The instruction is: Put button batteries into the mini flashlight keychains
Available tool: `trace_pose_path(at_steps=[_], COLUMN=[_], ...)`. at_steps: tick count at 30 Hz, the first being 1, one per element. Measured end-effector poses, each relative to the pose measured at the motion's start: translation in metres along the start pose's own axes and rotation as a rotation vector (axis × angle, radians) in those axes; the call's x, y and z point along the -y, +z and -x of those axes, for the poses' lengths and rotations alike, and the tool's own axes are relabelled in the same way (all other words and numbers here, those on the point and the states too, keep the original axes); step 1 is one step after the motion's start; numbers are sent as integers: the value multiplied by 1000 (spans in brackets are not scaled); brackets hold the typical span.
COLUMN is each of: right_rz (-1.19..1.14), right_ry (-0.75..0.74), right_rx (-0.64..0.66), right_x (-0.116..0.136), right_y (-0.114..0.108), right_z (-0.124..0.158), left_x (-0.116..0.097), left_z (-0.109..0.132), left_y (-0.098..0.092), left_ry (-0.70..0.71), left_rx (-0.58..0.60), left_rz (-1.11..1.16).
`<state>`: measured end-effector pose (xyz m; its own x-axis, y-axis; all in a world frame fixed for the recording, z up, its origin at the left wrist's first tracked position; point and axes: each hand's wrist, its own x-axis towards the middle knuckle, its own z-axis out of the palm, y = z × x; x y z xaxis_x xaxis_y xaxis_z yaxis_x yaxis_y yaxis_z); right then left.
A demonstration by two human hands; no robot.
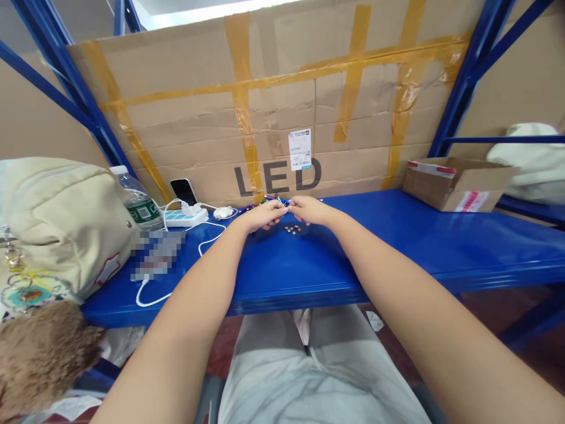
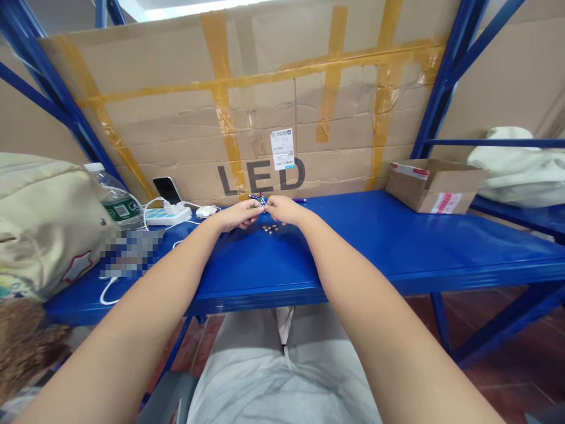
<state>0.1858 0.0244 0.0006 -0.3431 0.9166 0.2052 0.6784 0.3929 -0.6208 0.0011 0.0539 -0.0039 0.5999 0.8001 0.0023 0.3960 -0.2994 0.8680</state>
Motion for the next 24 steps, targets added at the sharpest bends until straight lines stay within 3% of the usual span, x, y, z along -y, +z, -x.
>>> trace_pose_path(at_steps=[6, 16, 24], right_rz=[25, 129, 164], right_ry=[-15, 49, 44], right_rx=[20, 205, 203], right_x=[-1, -2, -4], right_y=[-4, -11, -11], right_z=[3, 7, 6], left_x=[-2, -10, -10], left_z=[2, 10, 9], left_y=[-1, -2, -3], left_ry=[-23, -90, -105], left_rx=[10, 161, 176], left_rz=[-106, -401, -471])
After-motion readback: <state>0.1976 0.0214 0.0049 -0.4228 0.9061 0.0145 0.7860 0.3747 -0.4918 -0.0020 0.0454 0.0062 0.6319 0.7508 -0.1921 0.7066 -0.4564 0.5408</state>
